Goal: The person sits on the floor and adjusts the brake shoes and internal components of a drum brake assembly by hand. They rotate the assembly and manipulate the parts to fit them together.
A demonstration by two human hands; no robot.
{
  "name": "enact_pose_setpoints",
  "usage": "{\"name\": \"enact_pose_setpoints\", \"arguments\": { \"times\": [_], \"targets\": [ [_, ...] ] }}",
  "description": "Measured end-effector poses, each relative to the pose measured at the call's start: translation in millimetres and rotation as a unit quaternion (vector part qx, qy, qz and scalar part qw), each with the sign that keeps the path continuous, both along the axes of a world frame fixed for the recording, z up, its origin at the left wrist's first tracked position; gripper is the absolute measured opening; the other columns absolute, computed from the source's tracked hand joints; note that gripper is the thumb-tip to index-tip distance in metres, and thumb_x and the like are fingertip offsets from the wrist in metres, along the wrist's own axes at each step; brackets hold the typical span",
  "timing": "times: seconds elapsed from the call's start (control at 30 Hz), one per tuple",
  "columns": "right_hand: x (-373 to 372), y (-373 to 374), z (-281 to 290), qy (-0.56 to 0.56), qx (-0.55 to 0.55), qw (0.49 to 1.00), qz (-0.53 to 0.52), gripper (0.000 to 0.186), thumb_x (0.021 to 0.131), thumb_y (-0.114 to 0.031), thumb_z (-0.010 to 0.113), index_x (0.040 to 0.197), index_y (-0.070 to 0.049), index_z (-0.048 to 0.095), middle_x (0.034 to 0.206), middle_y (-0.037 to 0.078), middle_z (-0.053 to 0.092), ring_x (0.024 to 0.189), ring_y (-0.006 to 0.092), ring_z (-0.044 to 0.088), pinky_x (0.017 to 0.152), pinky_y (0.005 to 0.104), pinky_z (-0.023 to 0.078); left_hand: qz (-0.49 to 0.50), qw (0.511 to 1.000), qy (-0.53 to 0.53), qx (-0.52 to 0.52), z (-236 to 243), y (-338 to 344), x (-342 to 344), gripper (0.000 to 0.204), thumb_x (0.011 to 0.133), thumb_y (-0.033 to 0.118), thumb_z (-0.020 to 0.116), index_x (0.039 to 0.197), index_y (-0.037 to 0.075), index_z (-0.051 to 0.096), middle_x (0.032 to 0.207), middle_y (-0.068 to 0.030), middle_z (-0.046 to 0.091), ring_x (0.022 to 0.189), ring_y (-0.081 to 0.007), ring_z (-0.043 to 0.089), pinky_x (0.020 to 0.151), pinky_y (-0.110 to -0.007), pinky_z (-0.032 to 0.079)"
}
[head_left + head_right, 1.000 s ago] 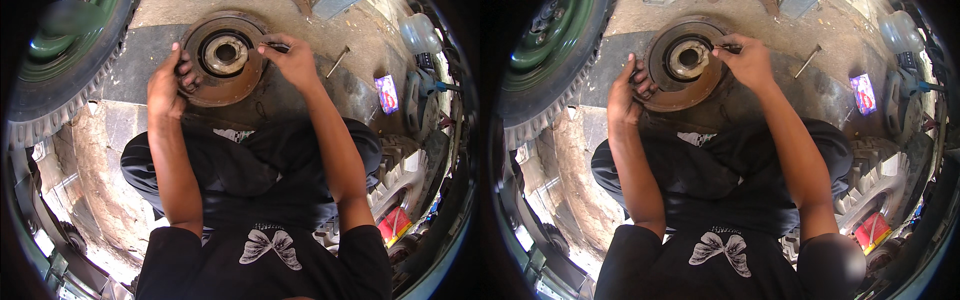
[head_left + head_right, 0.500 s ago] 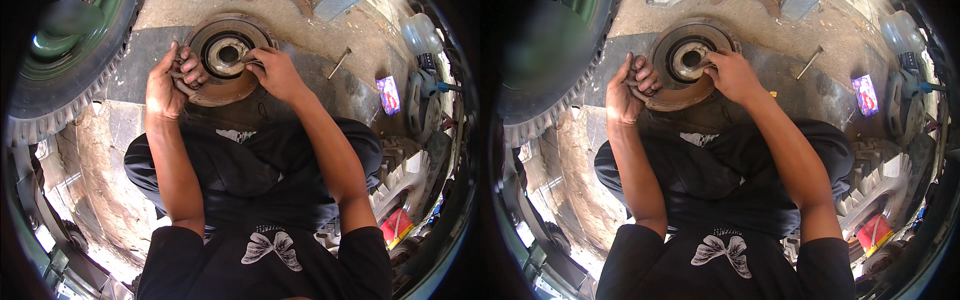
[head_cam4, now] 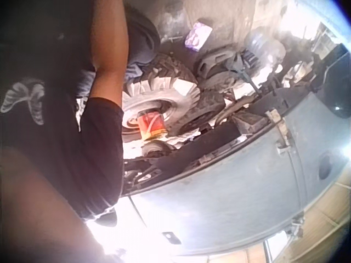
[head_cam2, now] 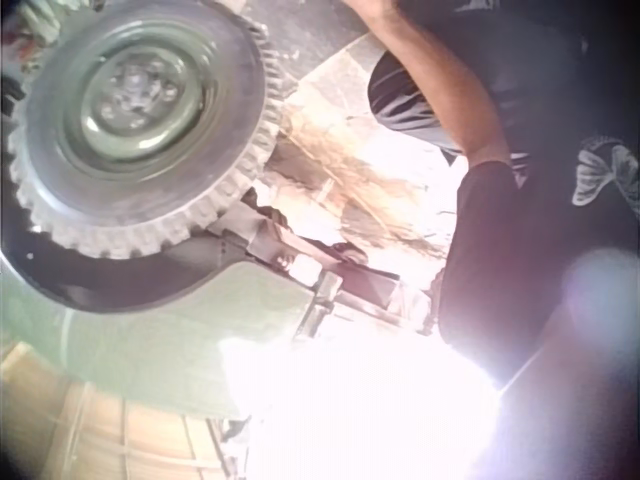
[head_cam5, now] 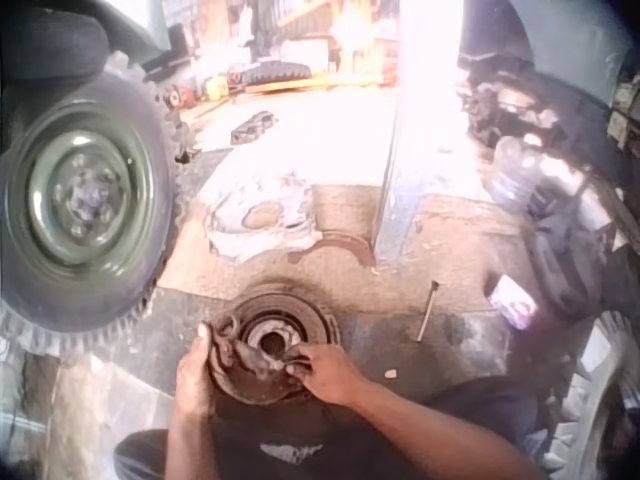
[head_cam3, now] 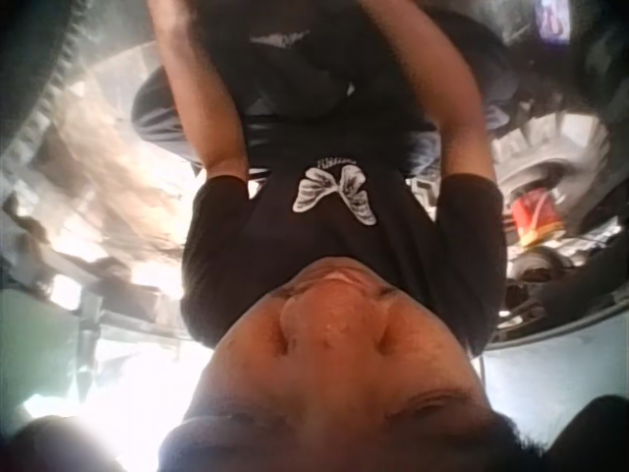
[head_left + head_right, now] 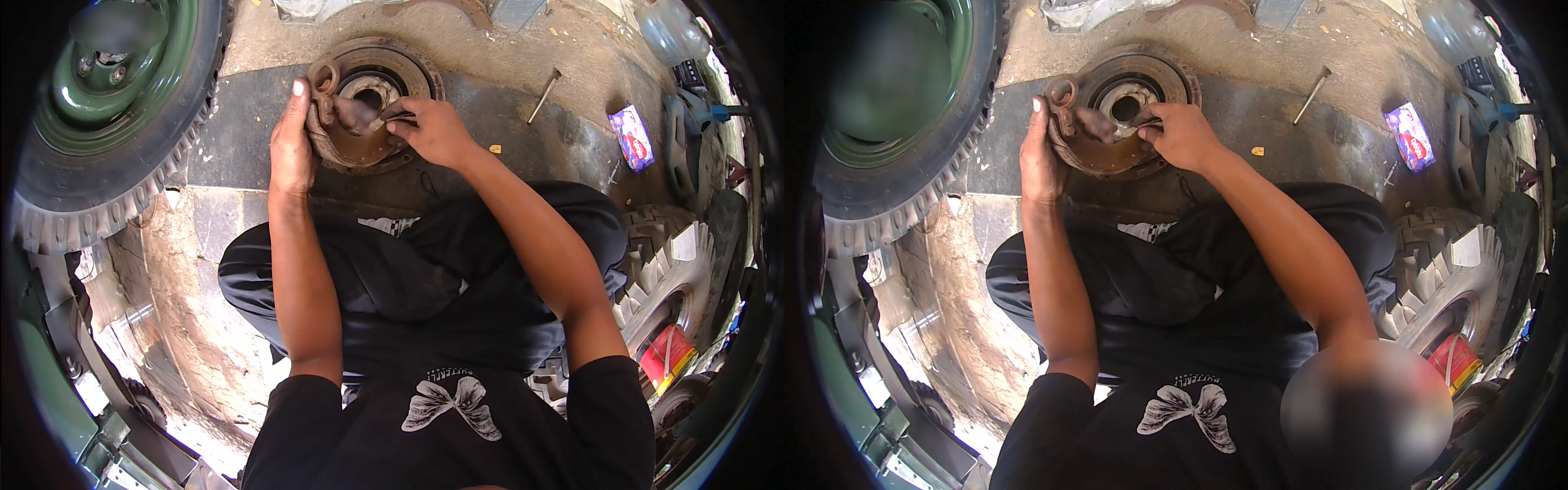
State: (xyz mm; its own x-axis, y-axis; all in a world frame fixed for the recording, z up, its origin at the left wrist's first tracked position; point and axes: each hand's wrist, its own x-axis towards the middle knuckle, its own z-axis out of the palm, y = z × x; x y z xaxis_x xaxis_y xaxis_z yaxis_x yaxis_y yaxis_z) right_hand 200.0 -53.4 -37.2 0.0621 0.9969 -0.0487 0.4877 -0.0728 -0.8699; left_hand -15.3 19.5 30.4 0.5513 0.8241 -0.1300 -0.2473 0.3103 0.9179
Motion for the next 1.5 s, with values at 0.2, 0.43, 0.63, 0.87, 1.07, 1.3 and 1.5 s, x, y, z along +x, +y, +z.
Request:
{"name": "enact_pose_setpoints", "arguments": {
  "times": [0.2,0.43,0.63,0.87,1.07,1.3,1.5],
  "targets": [
    [1,1,2,0.059,-0.025,0.995,-0.075,0.022,0.091,-0.014,0.081,0.111,-0.005,0.077,0.109,0.016,0.079,0.108,0.0305,0.077,0.09,0.0396,0.06,0.065,0.997,0.014,-0.047,20,-4,12,0.075,0.11,0.065,0.043,0.115,-0.005,0.069,0.07,-0.0011,0.046,0.06,-0.0126,0.044,0.059,-0.031,0.044],
    [5,3,16,0.09,0.028,0.995,-0.018,0.022,0.088,-0.011,0.083,0.109,-0.005,0.078,0.107,0.015,0.08,0.105,0.0272,0.079,0.088,0.0374,0.061,0.057,0.992,0.023,-0.106,42,2,7,0.064,0.108,0.056,0.057,0.125,-0.005,0.067,0.077,-0.0041,0.053,0.068,-0.0148,0.052,0.066,-0.031,0.048],
    [0,-2,7,0.032,0.0,0.999,-0.005,0.027,0.088,-0.017,0.083,0.112,-0.005,0.079,0.107,0.015,0.081,0.097,0.0261,0.08,0.085,0.0359,0.06,0.026,0.979,-0.169,-0.109,12,11,7,0.051,0.106,0.038,0.066,0.134,-0.004,0.057,0.098,-0.0153,0.064,0.09,-0.0253,0.065,0.084,-0.04,0.057],
    [0,3,5,0.069,-0.066,0.995,-0.038,0.023,0.091,-0.015,0.082,0.113,-0.007,0.079,0.103,0.014,0.082,0.088,0.021,0.08,0.081,0.0326,0.061,0.141,0.989,0.032,0.033,-3,6,31,0.066,0.112,0.058,0.043,0.121,-0.004,0.061,0.089,-0.0137,0.067,0.074,-0.025,0.064,0.075,-0.04,0.057],
    [18,14,-19,0.175,-0.04,0.978,-0.106,0.022,0.094,-0.016,0.081,0.114,-0.008,0.079,0.101,0.012,0.083,0.083,0.0152,0.08,0.078,0.0298,0.061,0.09,0.996,-0.006,0.023,-7,6,32,0.06,0.109,0.056,0.053,0.079,0.005,0.059,0.063,-0.0076,0.057,0.052,-0.0189,0.056,0.052,-0.032,0.049],
    [24,16,2,0.109,-0.024,0.982,-0.154,0.025,0.094,-0.022,0.081,0.114,-0.008,0.079,0.102,0.01,0.083,0.089,0.0163,0.08,0.08,0.0303,0.06,0.079,0.996,0.022,-0.039,13,-7,18,0.064,0.107,0.064,0.051,0.133,0.005,0.057,0.061,-0.0001,0.039,0.051,-0.0132,0.041,0.049,-0.029,0.039],
    [18,14,-3,0.11,-0.026,0.985,-0.13,0.023,0.092,-0.023,0.082,0.112,-0.012,0.08,0.102,0.012,0.082,0.098,0.0233,0.08,0.085,0.0344,0.061,0.068,0.995,0.032,-0.063,9,-6,29,0.061,0.107,0.061,0.053,0.128,0.004,0.057,0.061,0.0001,0.039,0.051,-0.013,0.042,0.05,-0.03,0.04]
  ]
}}
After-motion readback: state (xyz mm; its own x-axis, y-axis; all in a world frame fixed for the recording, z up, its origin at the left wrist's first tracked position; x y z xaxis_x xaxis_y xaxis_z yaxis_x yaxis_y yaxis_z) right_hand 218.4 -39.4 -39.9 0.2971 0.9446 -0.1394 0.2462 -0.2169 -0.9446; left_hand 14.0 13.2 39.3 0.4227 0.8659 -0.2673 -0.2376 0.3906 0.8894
